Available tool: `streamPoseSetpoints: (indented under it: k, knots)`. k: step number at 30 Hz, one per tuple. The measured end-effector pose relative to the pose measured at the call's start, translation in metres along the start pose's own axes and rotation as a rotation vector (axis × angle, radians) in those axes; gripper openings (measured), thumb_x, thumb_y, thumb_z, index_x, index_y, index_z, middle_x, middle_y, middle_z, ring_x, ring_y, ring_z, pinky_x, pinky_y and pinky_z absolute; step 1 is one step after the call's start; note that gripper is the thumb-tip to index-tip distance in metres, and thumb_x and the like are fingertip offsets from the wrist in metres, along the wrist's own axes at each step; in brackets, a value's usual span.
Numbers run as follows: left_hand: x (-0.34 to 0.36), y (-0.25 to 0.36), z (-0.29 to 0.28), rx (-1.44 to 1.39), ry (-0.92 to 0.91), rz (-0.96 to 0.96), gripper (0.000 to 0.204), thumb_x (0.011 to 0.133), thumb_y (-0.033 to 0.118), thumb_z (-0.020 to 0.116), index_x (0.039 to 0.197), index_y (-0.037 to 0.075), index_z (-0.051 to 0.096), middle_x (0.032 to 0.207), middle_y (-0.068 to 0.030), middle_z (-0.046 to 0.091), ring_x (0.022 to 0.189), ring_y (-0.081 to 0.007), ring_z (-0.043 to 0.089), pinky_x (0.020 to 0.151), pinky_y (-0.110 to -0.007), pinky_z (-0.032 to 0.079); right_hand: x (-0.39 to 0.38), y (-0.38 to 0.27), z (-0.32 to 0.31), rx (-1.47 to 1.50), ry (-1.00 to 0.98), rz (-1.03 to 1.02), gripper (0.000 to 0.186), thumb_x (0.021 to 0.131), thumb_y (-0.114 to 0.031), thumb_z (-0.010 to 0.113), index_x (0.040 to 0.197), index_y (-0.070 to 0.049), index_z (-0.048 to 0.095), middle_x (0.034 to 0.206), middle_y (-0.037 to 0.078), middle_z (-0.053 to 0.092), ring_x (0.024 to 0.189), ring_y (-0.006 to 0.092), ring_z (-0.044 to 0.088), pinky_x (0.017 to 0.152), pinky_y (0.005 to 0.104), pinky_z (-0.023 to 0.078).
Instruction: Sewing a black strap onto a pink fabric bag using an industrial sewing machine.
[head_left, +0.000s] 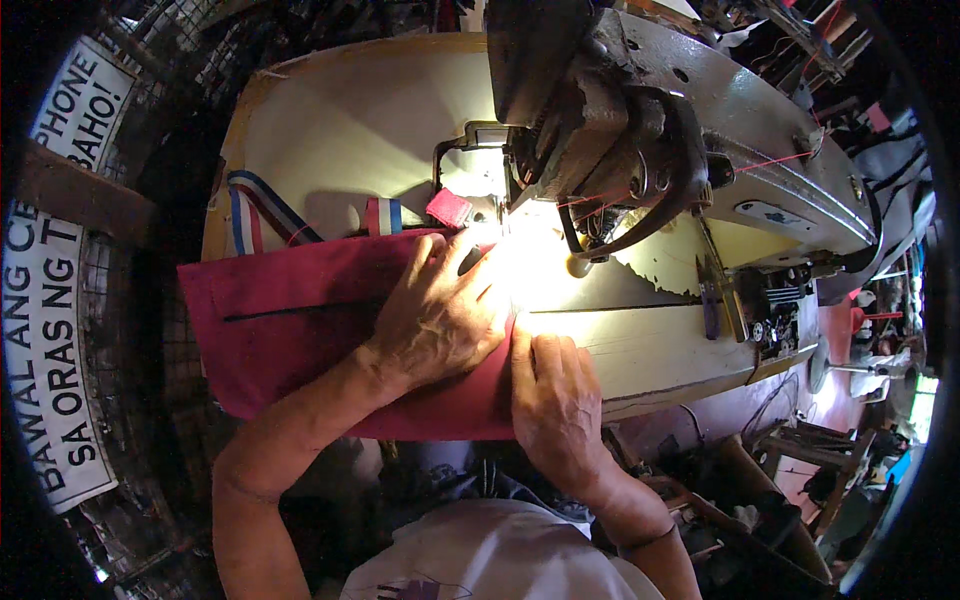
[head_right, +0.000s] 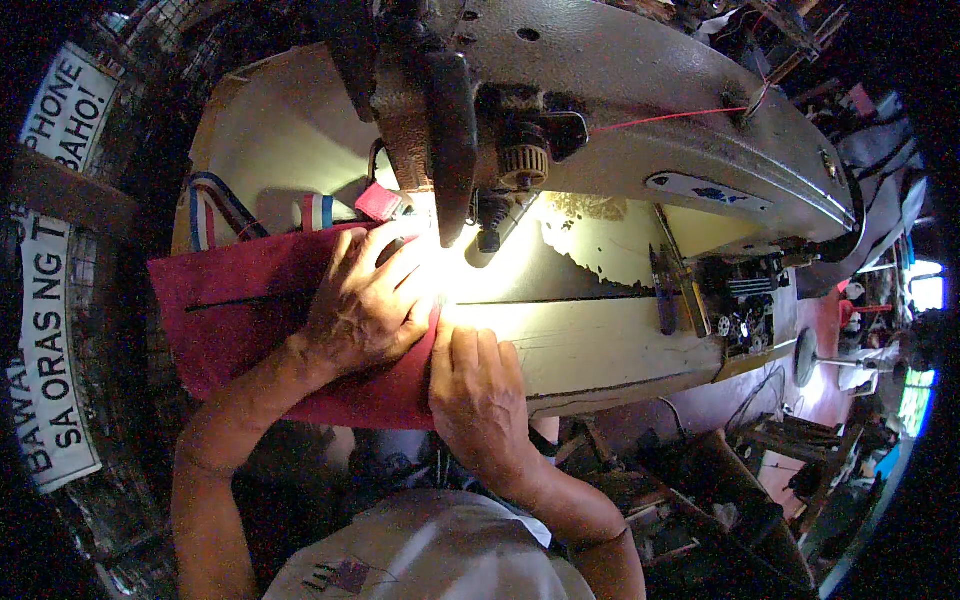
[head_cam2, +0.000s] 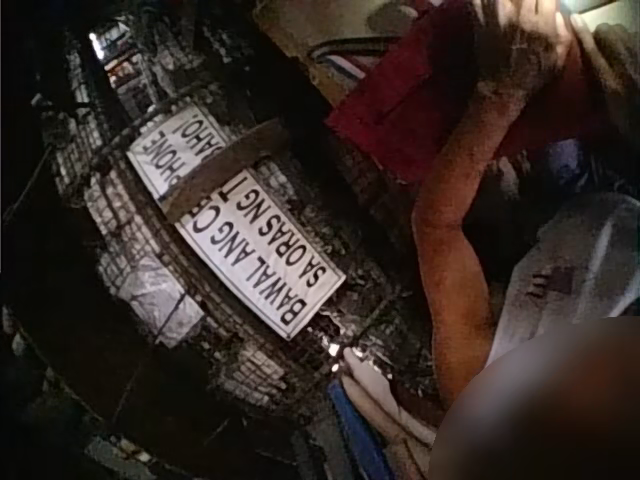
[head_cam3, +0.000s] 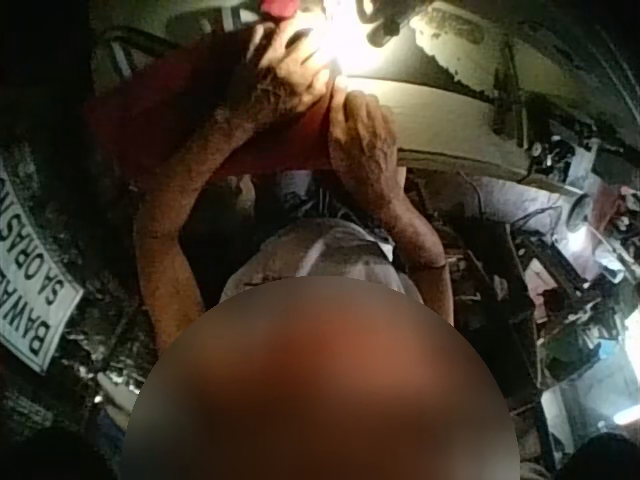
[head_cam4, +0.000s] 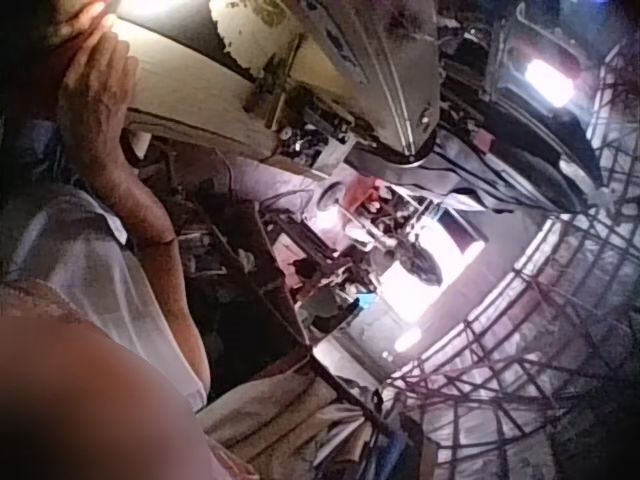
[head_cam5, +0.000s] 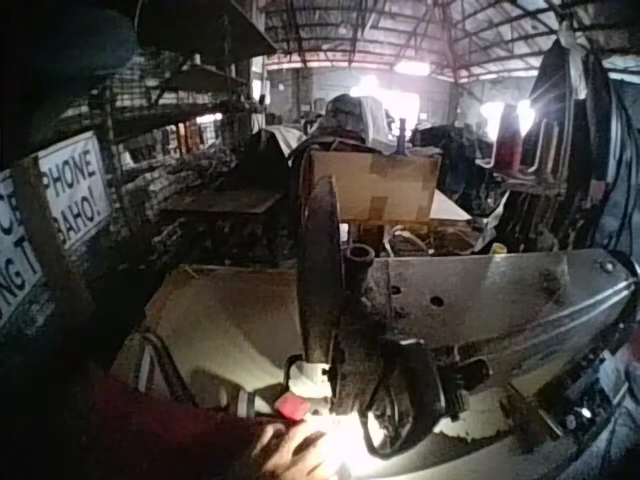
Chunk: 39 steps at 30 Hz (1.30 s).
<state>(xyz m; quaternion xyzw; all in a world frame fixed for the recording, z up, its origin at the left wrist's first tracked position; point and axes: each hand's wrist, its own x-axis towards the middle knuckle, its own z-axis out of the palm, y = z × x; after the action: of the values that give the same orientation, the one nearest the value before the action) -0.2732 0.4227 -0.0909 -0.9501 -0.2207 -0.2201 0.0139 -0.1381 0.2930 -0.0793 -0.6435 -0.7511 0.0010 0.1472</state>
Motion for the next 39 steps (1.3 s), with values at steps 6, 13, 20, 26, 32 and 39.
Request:
streamPoseSetpoints:
  k: [6,13,20,26,32,39]
  knots:
    - [0.002,0.001,-0.005,-0.056,-0.057,-0.056,0.026,0.081,0.023,0.065,0.098,0.004,0.070,0.120,-0.0113,0.063,0.121,-0.0295,0.052,0.096,-0.048,0.042,-0.001,0.000,0.000,-0.001,-0.029,0.003,0.027,0.076,-0.010,0.058,0.100,0.003,0.062,0.089,0.011,0.051,0.084,0.0246,0.052,0.070,0.0370,0.042]
    - [0.003,-0.005,0.001,-0.041,0.014,0.015,0.018,0.080,0.025,0.068,0.081,0.008,0.069,0.120,-0.0100,0.061,0.120,-0.0304,0.049,0.092,-0.051,0.045,0.005,0.001,0.001,-0.036,0.005,0.007,0.027,0.076,-0.011,0.058,0.100,0.003,0.063,0.090,0.011,0.052,0.084,0.0245,0.052,0.070,0.0372,0.041]
    - [0.002,-0.004,0.001,-0.077,0.012,-0.054,0.031,0.077,0.018,0.066,0.104,0.004,0.068,0.118,-0.0116,0.063,0.117,-0.0288,0.055,0.094,-0.048,0.043,0.005,0.002,0.001,-0.025,0.011,-0.011,0.029,0.076,-0.012,0.059,0.101,0.003,0.063,0.088,0.011,0.051,0.083,0.0243,0.052,0.070,0.0372,0.040]
    - [0.008,-0.009,0.002,-0.117,0.057,-0.036,0.022,0.077,0.025,0.068,0.090,0.007,0.069,0.112,-0.0101,0.062,0.115,-0.0275,0.052,0.088,-0.047,0.044,0.008,0.004,0.001,-0.025,0.013,-0.012,0.028,0.077,-0.011,0.059,0.101,0.003,0.063,0.088,0.010,0.051,0.081,0.0246,0.052,0.070,0.0378,0.040]
    - [0.009,-0.014,0.005,-0.119,0.052,-0.034,0.027,0.078,0.025,0.069,0.097,0.006,0.069,0.115,-0.0099,0.060,0.116,-0.0280,0.052,0.089,-0.048,0.044,0.010,0.004,0.001,0.010,-0.051,0.049,0.045,0.080,-0.004,0.056,0.124,0.007,0.060,0.097,0.014,0.055,0.091,0.0290,0.056,0.080,0.0404,0.045]
    - [0.007,-0.015,0.005,-0.115,0.051,-0.020,0.030,0.080,0.026,0.068,0.102,0.006,0.068,0.119,-0.0101,0.060,0.118,-0.0281,0.052,0.092,-0.049,0.044,0.010,0.005,0.004,0.025,-0.043,0.024,0.043,0.079,-0.006,0.057,0.121,0.007,0.061,0.096,0.014,0.055,0.090,0.0295,0.056,0.079,0.0407,0.045]
